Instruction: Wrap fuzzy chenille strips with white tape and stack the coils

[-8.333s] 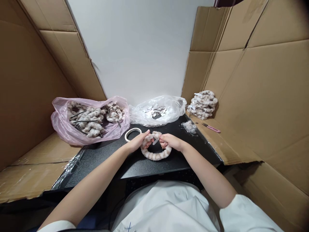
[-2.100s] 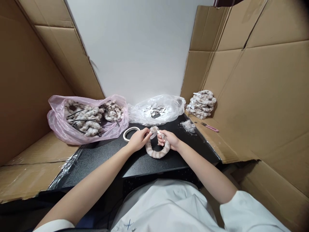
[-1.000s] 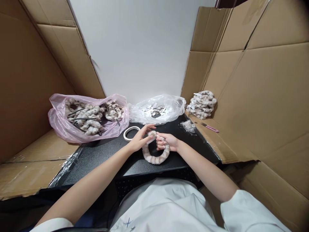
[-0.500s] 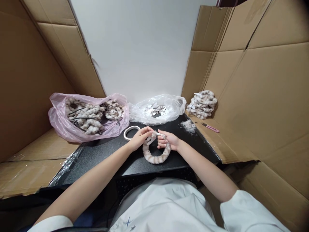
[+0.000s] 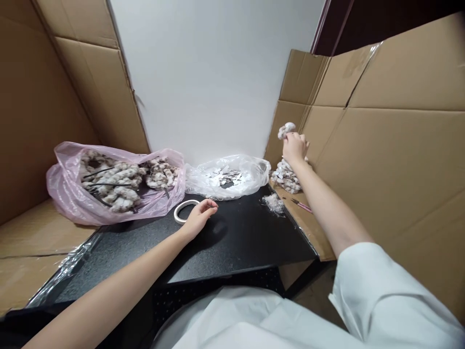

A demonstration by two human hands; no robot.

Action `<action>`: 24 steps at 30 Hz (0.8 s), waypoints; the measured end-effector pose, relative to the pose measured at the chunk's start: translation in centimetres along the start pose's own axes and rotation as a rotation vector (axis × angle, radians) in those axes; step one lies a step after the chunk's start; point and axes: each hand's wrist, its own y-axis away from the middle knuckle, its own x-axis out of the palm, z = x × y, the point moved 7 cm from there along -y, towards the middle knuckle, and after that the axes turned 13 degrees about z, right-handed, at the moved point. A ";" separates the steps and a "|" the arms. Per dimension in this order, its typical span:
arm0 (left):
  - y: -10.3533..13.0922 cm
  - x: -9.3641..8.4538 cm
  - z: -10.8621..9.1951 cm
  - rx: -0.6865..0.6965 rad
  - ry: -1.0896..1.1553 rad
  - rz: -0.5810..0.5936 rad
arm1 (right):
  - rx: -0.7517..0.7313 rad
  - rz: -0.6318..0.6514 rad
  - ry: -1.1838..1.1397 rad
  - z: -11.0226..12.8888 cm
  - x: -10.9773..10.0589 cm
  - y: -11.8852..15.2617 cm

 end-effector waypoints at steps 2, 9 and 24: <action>-0.1 0.0 0.2 0.002 -0.023 0.007 | 0.065 0.125 0.176 -3.1 0.7 -1.7; -0.2 0.6 0.3 0.070 -0.120 0.074 | 0.343 0.350 0.221 -11.5 4.5 2.3; 0.5 2.0 -0.6 0.156 -0.381 0.211 | 0.109 0.804 0.338 -6.3 14.0 6.8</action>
